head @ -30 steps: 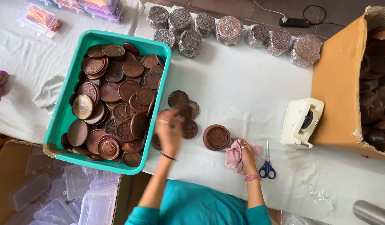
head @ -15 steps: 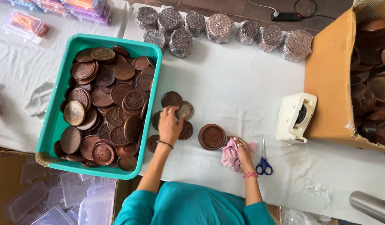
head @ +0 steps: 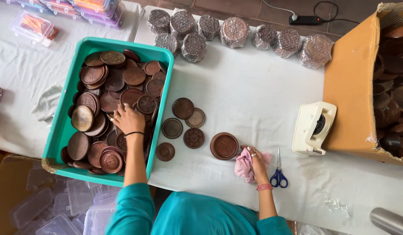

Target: Cleaning and sorting wooden coasters using a cloth in a workshop setting.

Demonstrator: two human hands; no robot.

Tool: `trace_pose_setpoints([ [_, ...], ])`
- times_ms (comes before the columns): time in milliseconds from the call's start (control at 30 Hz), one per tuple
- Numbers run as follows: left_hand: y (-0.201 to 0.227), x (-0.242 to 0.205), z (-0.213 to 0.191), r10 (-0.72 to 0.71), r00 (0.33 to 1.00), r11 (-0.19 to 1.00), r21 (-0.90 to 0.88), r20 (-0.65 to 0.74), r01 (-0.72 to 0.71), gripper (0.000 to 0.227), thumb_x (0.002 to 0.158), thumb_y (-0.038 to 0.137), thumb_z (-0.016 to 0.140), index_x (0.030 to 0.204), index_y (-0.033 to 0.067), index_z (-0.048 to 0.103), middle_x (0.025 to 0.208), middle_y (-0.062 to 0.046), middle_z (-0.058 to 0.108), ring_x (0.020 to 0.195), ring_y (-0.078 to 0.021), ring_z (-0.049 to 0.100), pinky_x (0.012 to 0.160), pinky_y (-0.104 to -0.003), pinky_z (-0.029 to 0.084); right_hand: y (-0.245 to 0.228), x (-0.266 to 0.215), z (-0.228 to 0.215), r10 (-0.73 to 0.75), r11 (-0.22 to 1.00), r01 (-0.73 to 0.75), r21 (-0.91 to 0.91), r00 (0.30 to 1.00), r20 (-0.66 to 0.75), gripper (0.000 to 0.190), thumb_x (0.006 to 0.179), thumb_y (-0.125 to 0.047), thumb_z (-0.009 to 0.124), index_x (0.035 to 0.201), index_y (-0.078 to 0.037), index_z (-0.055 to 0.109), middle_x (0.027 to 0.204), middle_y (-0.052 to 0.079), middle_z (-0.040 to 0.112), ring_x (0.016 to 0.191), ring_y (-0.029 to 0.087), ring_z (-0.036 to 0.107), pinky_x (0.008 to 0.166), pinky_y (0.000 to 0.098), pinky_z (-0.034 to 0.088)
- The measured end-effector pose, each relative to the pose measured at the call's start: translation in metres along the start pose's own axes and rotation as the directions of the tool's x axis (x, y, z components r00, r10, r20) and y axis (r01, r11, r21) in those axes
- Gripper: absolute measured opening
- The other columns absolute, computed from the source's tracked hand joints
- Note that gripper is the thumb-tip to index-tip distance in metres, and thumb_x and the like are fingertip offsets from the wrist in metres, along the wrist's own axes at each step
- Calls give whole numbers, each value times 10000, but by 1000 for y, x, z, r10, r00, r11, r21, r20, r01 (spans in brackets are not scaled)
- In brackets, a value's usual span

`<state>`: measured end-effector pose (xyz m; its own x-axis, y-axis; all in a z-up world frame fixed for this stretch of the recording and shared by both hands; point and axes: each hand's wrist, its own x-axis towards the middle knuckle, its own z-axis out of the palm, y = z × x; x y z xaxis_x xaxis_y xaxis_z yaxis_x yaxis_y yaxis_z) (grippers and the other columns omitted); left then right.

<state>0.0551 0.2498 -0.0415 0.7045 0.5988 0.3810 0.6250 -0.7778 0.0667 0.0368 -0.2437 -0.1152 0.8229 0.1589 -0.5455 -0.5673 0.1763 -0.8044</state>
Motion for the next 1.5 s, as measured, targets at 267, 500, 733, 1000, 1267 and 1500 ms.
trace_pose_setpoints([
  [267, -3, 6, -66, -106, 982, 969, -205, 158, 137, 202, 858, 228, 838, 999, 89, 800, 1143, -140, 728, 1085, -343, 638, 928, -488, 493, 12, 5, -7, 18, 999, -17, 37, 1000, -15, 335, 1035, -245, 523, 1138, 28, 687, 886, 37, 685, 785, 131, 660, 726, 272, 559],
  [500, 106, -94, -122, 93, 941, 623, -756, 327, 201, 206, 945, 90, 730, 1144, 70, 777, 945, -89, 752, 719, -166, 669, 599, -317, 533, 7, -3, -5, -26, 1000, 26, -17, 999, -28, 343, 1057, -242, 528, 1168, 32, 701, 931, 36, 687, 849, 101, 653, 792, 247, 551],
  [733, 174, -173, -83, 263, 824, 661, -716, 501, 225, 232, 882, 209, 805, 1074, 81, 792, 986, -127, 658, 695, -235, 671, 670, -370, 540, 21, 4, -7, -61, 998, 61, 7, 998, -18, 337, 1053, -222, 538, 1154, 49, 710, 976, 47, 726, 859, 111, 656, 781, 254, 539],
  [1000, 179, -189, -74, 268, 837, 672, -715, 476, 191, 311, 880, 241, 776, 1155, 118, 698, 1158, -101, 641, 957, -279, 665, 770, -417, 547, 13, 0, -5, -45, 998, 45, -50, 999, -3, 332, 1048, -238, 516, 1151, 9, 714, 972, 23, 715, 886, 85, 644, 801, 236, 537],
  [1267, 174, -204, -55, 425, 840, 542, -838, 336, 62, 544, 916, 241, 730, 1392, 29, 571, 1307, -176, 624, 1165, -374, 558, 1027, -464, 431, 14, -7, 9, -137, 951, 138, -276, 990, 22, 374, 1087, -324, 633, 1157, 39, 693, 937, 46, 607, 846, 117, 528, 725, 273, 454],
  [1500, 170, -214, -46, 444, 824, 517, -852, 351, 84, 549, 980, 230, 661, 1490, 89, 514, 1432, -112, 621, 1200, -355, 536, 1088, -441, 392, -24, -29, 54, -214, 949, 193, -250, 975, -62, 407, 851, -148, 810, 1184, -6, 623, 982, 58, 721, 825, 101, 684, 719, 263, 582],
])
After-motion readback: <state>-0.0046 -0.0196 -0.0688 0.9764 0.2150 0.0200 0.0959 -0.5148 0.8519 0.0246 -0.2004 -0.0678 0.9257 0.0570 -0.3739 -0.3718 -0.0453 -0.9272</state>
